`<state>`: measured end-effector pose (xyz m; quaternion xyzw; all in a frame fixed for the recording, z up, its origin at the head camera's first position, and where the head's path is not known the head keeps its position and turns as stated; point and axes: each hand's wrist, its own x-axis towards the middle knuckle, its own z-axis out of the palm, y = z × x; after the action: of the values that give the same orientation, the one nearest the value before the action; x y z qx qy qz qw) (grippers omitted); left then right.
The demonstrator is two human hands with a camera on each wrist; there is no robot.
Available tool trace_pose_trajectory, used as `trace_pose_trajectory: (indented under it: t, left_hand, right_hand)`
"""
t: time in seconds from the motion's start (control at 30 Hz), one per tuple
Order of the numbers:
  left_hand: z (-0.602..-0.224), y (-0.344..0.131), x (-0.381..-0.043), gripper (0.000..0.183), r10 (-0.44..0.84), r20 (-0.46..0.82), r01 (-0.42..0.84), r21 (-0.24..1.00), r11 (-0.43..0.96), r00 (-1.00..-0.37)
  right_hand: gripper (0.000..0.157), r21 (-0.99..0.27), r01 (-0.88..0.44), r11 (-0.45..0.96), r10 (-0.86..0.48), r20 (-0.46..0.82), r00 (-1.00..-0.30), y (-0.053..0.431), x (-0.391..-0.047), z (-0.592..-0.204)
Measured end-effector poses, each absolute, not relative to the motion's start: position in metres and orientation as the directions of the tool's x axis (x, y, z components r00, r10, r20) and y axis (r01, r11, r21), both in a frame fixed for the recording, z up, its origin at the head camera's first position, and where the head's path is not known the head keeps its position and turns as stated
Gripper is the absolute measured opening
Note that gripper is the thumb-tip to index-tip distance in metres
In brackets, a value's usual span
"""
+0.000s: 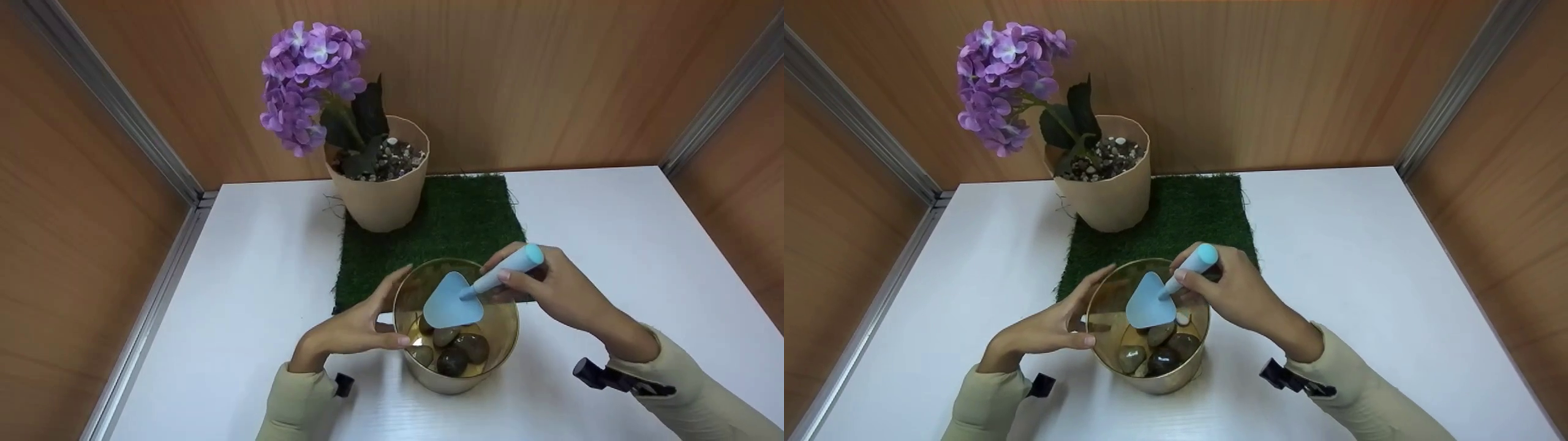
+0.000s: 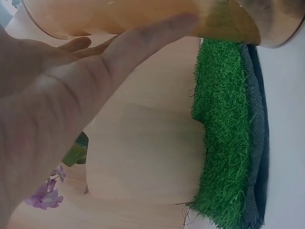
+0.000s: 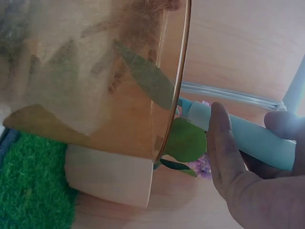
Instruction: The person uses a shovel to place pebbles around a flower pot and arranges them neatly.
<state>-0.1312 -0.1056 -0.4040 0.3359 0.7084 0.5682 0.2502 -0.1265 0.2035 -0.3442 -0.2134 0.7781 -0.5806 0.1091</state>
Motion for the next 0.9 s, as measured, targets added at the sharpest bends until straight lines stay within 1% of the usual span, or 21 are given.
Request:
trace_pose_trajectory:
  t: [0.13,0.3,0.5,0.6,0.67,0.77,0.9]
  left_hand:
    - [-0.404,-0.107,-0.131,0.095,0.764,0.011,0.184,0.973,0.141,-0.645]
    - [-0.403,-0.106,-0.131,0.094,0.767,0.005,0.175,0.974,0.140,-0.642]
    - [-0.403,-0.107,-0.131,0.097,0.759,-0.006,0.182,0.969,0.164,-0.651]
    - [-0.404,-0.107,-0.131,0.097,0.754,-0.023,0.166,0.971,0.173,-0.656]
    - [-0.406,-0.107,-0.132,0.097,0.751,-0.030,0.156,0.972,0.176,-0.660]
    - [-0.407,-0.107,-0.132,0.095,0.754,-0.030,0.139,0.977,0.160,-0.656]
    - [-0.407,-0.106,-0.132,0.094,0.765,-0.021,0.122,0.984,0.130,-0.643]
  right_hand:
    - [0.021,-0.935,-0.225,0.273,-0.471,0.075,-0.879,0.196,-0.129,-0.345]
    - [0.019,-0.897,-0.280,0.341,-0.487,0.086,-0.869,0.189,-0.133,-0.349]
    - [0.017,-0.874,-0.311,0.373,-0.520,0.081,-0.851,0.179,-0.135,-0.351]
    - [0.015,-0.855,-0.334,0.396,-0.537,0.079,-0.840,0.171,-0.132,-0.345]
    - [0.015,-0.866,-0.325,0.381,-0.554,0.067,-0.830,0.166,-0.129,-0.341]
    - [0.015,-0.868,-0.344,0.358,-0.593,0.073,-0.802,0.163,-0.131,-0.348]
    - [0.017,-0.842,-0.378,0.385,-0.619,0.069,-0.783,0.163,-0.137,-0.367]
